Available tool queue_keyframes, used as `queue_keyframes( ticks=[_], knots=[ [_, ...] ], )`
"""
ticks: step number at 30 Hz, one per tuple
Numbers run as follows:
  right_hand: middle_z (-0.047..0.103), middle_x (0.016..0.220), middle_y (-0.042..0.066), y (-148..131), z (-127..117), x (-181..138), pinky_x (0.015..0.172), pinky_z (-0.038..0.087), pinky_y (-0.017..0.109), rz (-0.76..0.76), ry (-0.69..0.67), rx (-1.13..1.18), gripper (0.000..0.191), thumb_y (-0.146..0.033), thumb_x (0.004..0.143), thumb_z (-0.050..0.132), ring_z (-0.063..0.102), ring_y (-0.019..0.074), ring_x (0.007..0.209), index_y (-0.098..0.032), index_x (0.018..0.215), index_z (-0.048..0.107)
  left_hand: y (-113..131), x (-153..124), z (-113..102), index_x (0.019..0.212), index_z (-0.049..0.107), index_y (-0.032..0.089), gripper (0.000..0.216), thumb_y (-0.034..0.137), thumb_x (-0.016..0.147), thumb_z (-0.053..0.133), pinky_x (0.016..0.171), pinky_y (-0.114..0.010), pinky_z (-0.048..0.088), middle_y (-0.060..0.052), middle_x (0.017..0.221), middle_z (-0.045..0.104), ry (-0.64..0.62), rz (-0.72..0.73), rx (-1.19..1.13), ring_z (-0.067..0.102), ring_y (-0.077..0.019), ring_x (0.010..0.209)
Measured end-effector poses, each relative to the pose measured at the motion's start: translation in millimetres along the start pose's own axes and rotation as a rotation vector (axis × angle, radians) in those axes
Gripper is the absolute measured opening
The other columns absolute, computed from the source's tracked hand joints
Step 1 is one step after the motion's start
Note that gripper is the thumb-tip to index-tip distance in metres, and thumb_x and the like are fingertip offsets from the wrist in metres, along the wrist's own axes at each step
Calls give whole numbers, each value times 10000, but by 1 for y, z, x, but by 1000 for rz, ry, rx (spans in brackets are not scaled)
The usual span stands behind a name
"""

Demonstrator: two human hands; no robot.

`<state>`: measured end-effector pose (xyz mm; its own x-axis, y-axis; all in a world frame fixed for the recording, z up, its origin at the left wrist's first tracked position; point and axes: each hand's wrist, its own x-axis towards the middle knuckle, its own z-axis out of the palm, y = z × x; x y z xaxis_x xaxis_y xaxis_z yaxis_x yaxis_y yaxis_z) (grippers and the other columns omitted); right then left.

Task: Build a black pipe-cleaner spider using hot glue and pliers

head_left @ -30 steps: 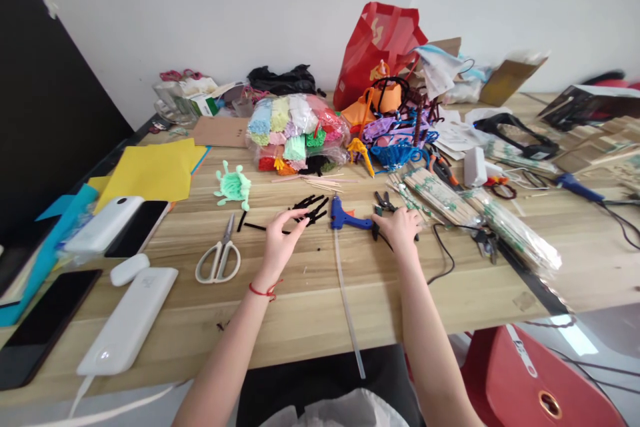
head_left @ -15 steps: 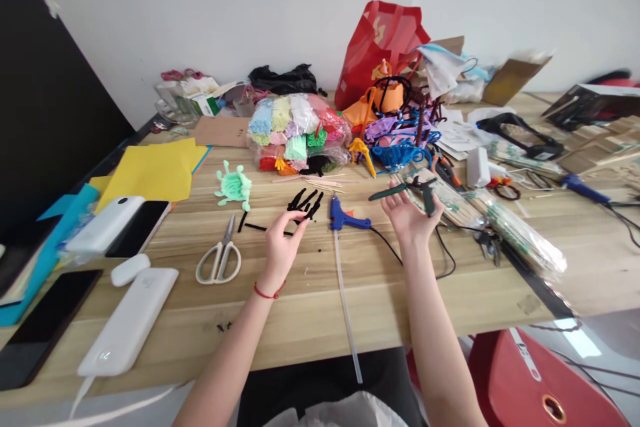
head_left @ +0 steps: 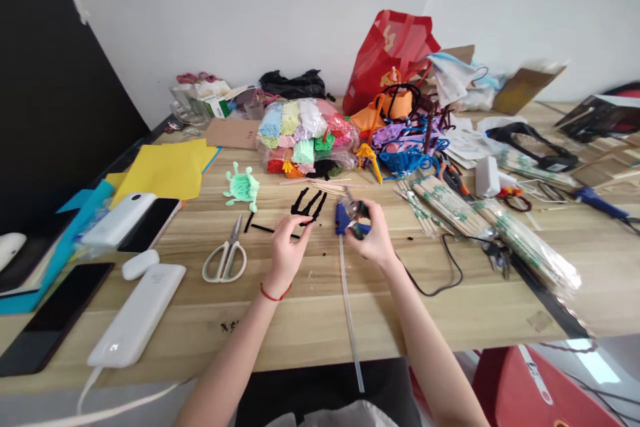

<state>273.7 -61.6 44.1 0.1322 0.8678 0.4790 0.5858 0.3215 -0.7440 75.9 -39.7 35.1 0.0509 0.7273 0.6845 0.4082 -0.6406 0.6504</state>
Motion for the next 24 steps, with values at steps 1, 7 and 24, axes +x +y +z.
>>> queue_keyframes(
  ticks=[1,7,24],
  knots=[
    [557,1004,93,-4,5,-3,820,403,420,-46,-46,-147,564,-299,605,611,501,262,897,-188,1143,481,0,-1,0,887,624,203,77,237,821,601,816,-361,506,-45,875,687,0,-3,-2,645,-182,856],
    [538,1039,130,-16,23,-15,824,370,450,-174,-121,-419,654,-294,605,589,464,307,928,-147,1216,409,-1,-7,5,899,592,196,110,266,815,613,802,-351,509,-42,862,663,39,-72,7,632,-177,846],
    [557,1038,141,-13,26,-17,822,373,436,-171,-112,-431,659,-306,606,580,480,309,919,-131,1218,411,-4,-11,7,864,560,198,110,245,801,637,793,-323,503,-28,839,636,27,-111,-102,632,-164,842]
  ],
)
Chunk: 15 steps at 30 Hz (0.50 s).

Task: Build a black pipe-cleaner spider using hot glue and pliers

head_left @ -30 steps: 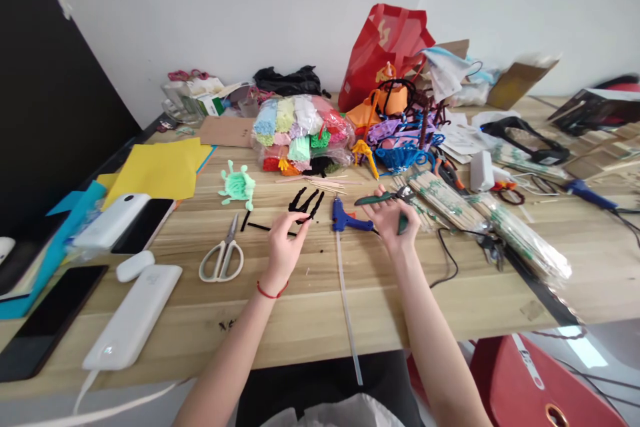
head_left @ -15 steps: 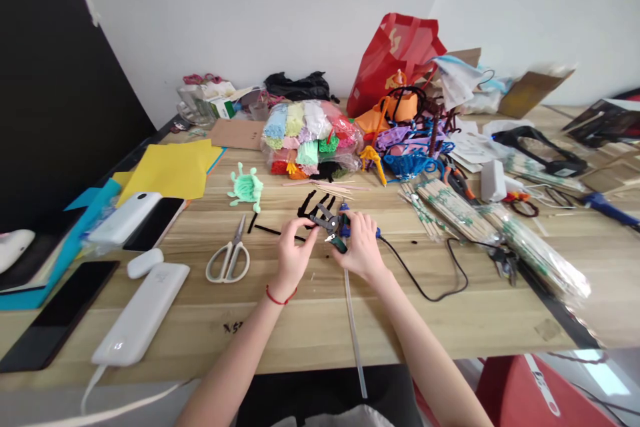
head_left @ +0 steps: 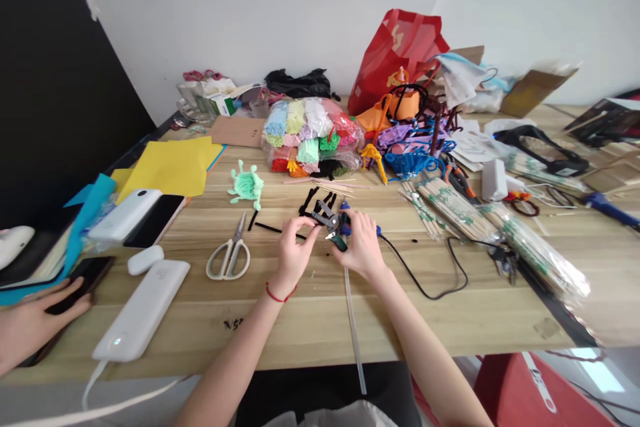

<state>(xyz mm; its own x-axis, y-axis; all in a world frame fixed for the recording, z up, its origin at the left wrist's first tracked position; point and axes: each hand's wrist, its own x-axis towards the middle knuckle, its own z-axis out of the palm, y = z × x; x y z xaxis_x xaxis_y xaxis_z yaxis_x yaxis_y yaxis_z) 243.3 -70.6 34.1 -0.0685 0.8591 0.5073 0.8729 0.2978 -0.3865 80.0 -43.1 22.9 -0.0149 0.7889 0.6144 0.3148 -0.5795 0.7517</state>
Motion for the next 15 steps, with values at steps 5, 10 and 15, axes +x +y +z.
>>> queue_keyframes(
  ticks=[5,10,15],
  knots=[
    [555,1043,144,0,-1,0,826,370,437,-12,2,-9,666,-307,607,583,481,311,917,-128,1225,408,2,0,1,851,554,195,126,247,790,651,772,-311,509,-24,835,638,14,-11,-46,638,-156,818],
    [567,1027,144,2,-1,1,824,377,438,-27,-7,-6,658,-305,609,582,501,309,917,-120,1218,414,5,1,2,833,546,193,137,228,776,666,766,-299,510,-21,828,641,29,-17,-99,643,-149,808],
    [591,1000,140,3,-3,2,820,398,435,-30,-16,18,632,-284,603,581,534,306,930,-123,1196,433,8,2,1,815,523,194,158,219,769,672,755,-298,516,-20,816,648,40,-50,-154,653,-153,813]
  ],
)
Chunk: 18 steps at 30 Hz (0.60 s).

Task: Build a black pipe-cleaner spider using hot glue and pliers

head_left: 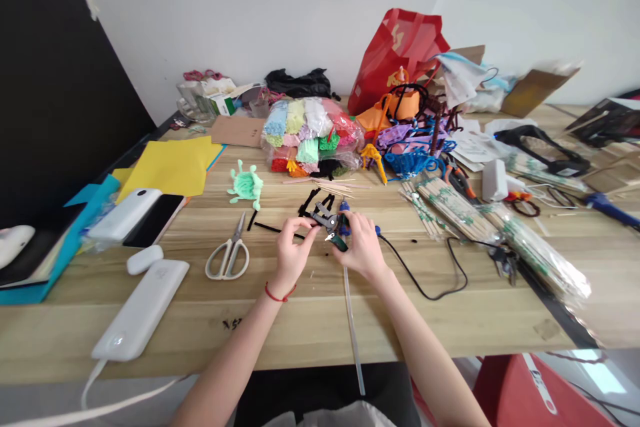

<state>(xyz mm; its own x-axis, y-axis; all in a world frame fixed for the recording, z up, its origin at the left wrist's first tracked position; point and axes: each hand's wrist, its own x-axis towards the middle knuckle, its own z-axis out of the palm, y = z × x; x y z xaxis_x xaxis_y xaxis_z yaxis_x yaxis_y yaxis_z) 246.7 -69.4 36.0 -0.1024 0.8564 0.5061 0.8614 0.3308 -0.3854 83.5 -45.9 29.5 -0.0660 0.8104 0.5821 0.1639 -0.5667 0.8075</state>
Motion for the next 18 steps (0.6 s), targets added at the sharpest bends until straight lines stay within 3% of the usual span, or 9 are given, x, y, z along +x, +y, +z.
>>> queue_keyframes(
  ticks=[18],
  knots=[
    [652,919,115,0,-5,1,748,506,367,34,25,85,534,-214,591,579,616,259,811,-155,1116,507,-1,3,-1,792,499,191,206,237,748,696,693,-279,521,-24,819,659,20,-74,-65,664,-157,799]
  ],
)
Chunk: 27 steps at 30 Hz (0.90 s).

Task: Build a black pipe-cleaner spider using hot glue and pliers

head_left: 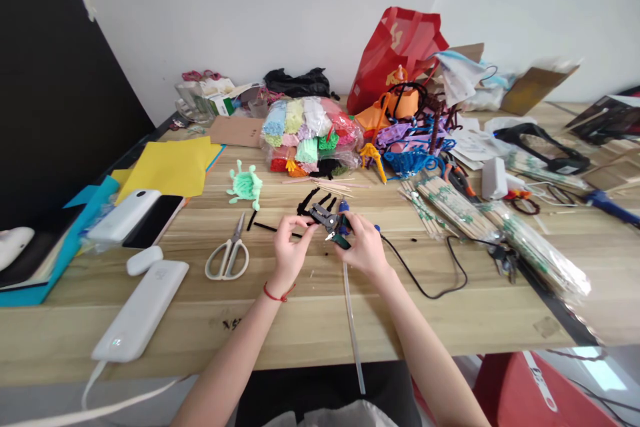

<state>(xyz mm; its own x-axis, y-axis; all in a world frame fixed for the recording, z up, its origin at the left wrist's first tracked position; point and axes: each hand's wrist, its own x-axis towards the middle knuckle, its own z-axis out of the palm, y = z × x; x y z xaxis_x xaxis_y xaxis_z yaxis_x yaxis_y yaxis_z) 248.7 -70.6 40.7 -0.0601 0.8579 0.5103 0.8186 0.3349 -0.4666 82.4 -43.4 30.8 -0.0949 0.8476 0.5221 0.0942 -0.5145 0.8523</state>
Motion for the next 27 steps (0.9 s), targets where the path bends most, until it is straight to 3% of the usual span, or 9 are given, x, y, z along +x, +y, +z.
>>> queue_keyframes(
  ticks=[20,27],
  knots=[
    [644,892,91,1,0,-1,693,486,325,18,-17,1,503,-201,626,574,608,235,767,-173,1124,506,-1,1,-2,792,497,193,207,249,749,692,702,-286,515,-23,818,650,2,0,11,660,-163,815],
    [567,996,125,2,3,0,805,423,438,-27,31,-40,650,-259,603,603,528,303,901,-159,1218,417,-1,4,-1,802,491,197,223,265,744,695,724,-294,512,-23,807,638,7,-28,1,647,-158,798]
  ],
)
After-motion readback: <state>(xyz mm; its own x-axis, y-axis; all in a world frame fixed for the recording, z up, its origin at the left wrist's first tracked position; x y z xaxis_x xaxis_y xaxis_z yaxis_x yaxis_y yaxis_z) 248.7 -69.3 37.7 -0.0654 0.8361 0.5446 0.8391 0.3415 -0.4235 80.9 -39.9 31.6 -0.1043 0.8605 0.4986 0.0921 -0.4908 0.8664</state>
